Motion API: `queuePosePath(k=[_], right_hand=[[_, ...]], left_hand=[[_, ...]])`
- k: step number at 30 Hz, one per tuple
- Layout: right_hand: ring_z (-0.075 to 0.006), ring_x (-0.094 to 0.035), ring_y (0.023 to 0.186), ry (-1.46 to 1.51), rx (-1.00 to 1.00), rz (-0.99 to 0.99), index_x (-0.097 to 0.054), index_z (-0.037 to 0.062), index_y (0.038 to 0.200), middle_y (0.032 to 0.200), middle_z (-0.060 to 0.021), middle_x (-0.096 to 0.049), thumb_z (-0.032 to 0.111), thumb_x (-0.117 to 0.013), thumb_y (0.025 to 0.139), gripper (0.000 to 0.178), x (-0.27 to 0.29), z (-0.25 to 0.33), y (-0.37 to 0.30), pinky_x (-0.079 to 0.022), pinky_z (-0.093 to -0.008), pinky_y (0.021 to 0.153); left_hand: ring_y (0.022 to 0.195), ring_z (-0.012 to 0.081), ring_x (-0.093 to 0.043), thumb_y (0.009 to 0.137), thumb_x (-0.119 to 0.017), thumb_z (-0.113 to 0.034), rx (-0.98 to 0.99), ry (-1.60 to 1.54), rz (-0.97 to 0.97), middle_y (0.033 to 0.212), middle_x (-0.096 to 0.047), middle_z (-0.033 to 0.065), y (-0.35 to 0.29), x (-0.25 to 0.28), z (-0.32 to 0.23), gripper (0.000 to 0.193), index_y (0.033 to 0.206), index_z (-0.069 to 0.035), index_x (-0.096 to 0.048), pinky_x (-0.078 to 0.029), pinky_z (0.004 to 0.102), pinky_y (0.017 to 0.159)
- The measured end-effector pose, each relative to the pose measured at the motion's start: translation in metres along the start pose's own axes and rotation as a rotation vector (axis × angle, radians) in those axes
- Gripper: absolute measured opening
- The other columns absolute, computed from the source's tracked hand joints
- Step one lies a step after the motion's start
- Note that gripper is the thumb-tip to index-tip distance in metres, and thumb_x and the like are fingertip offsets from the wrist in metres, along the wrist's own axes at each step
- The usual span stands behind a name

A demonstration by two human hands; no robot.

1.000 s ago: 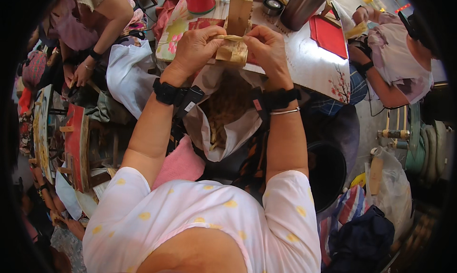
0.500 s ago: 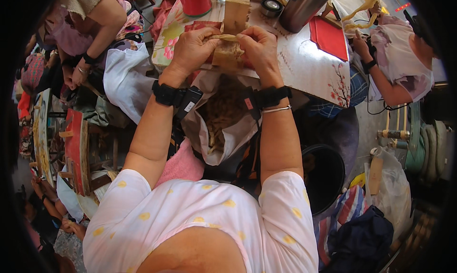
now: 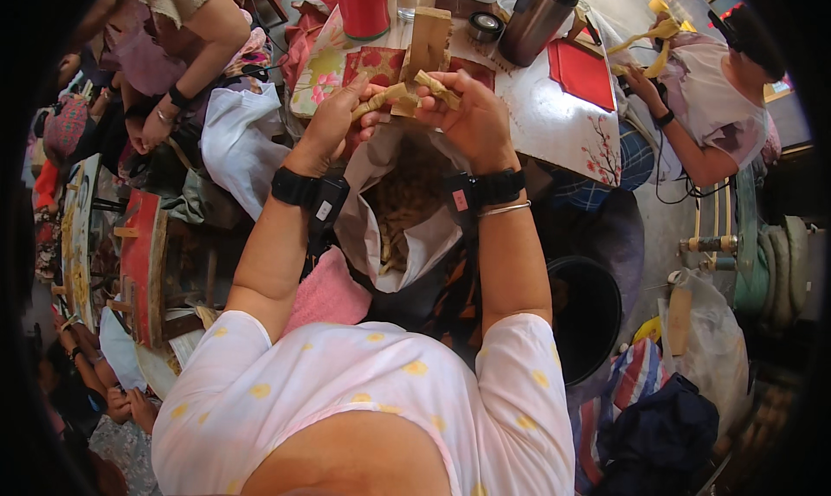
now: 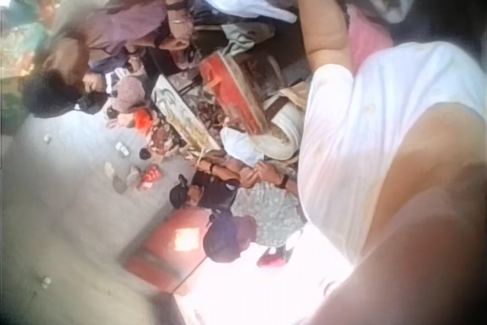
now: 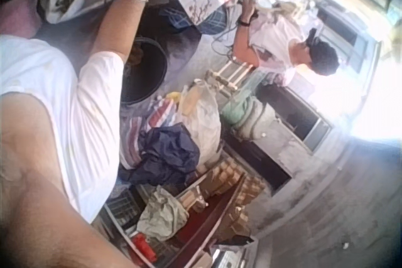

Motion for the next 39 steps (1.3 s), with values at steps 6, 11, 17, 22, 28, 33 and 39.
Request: queuePosePath(k=[6, 11, 17, 22, 28, 33, 39], right_hand=[[-0.0189, -0.062, 0.083, 0.026, 0.019, 0.098, -0.054, -0.0029, 0.107, 0.097, -0.0136, -0.061, 0.008, -0.051, 0.09, 0.021, -0.03, -0.005, -0.026, -0.052, -0.0396, 0.081], [-0.0171, -0.061, 0.081, 0.01, 0.011, 0.024, -0.053, -0.0006, 0.104, 0.098, -0.0127, -0.06, 0.01, -0.051, 0.091, 0.017, -0.038, -0.021, -0.059, -0.053, -0.0363, 0.081], [-0.0198, -0.063, 0.082, 0.162, -0.016, 0.06, -0.053, -0.0004, 0.102, 0.094, -0.0119, -0.061, 0.008, -0.053, 0.089, 0.016, -0.048, -0.044, -0.105, -0.052, -0.0393, 0.083], [-0.0244, -0.063, 0.086, 0.117, -0.01, -0.05, -0.052, -0.0038, 0.106, 0.097, -0.015, -0.061, 0.004, -0.05, 0.088, 0.02, -0.047, -0.052, -0.131, -0.049, -0.0415, 0.088], [-0.0228, -0.064, 0.084, -0.082, 0.047, -0.077, -0.058, -0.003, 0.098, 0.09, -0.013, -0.063, 0.005, -0.054, 0.087, 0.014, -0.054, -0.053, -0.157, -0.052, -0.0367, 0.083], [-0.0105, -0.061, 0.076, -0.481, 0.048, -0.15, -0.06, 0.0004, 0.094, 0.083, -0.0057, -0.062, 0.014, -0.065, 0.082, 0.018, -0.071, -0.049, -0.186, -0.051, -0.023, 0.069], [-0.0073, -0.055, 0.058, -0.568, 0.178, 0.006, -0.056, 0.0026, 0.078, 0.067, -0.0006, -0.057, 0.015, -0.071, 0.074, 0.02, -0.095, -0.034, -0.212, -0.044, -0.021, 0.051]], left_hand=[[0.053, 0.0087, -0.051, 0.096, -0.026, -0.049, 0.056, -0.188, 0.07, 0.068, -0.055, 0.0013, -0.039, -0.018, -0.001, 0.059, 0.109, -0.001, -0.056, -0.043, 0.021, 0.047], [0.064, 0.0138, -0.061, 0.097, -0.024, -0.046, 0.082, -0.221, 0.133, 0.084, -0.064, 0.0081, -0.079, -0.037, -0.002, 0.057, 0.116, -0.002, -0.054, -0.05, 0.0226, 0.06], [0.074, 0.0163, -0.064, 0.096, -0.033, -0.033, 0.108, -0.145, 0.134, 0.093, -0.066, 0.0104, -0.11, -0.051, 0.007, 0.042, 0.119, -0.003, -0.053, -0.052, 0.0258, 0.068], [0.074, 0.0143, -0.063, 0.095, -0.041, -0.033, 0.069, 0.165, -0.005, 0.09, -0.065, 0.007, -0.123, -0.048, 0.017, 0.04, 0.121, -0.005, -0.052, -0.051, 0.0255, 0.072], [0.061, 0.0073, -0.054, 0.093, -0.046, -0.038, -0.061, 0.537, 0.009, 0.073, -0.058, -0.0007, -0.15, -0.077, -0.001, 0.035, 0.096, -0.006, -0.06, -0.043, 0.0222, 0.056], [0.055, 0.0083, -0.048, 0.092, -0.043, -0.023, -0.505, 0.932, 0.152, 0.062, -0.055, 0.0029, -0.169, -0.118, -0.009, 0.033, 0.086, 0.001, -0.063, -0.039, 0.0262, 0.049], [0.045, 0.007, -0.035, 0.095, -0.043, -0.02, -0.091, 0.26, 0.456, 0.055, -0.041, -0.0015, -0.187, -0.152, 0.013, 0.029, 0.075, -0.002, -0.053, -0.026, 0.0204, 0.043]])
Point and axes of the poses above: each hand's wrist, its own y-axis towards the middle knuckle, its own x-axis out of the back of the hand, z = x × y, the point moved 10 cm from there along y, towards the middle knuckle
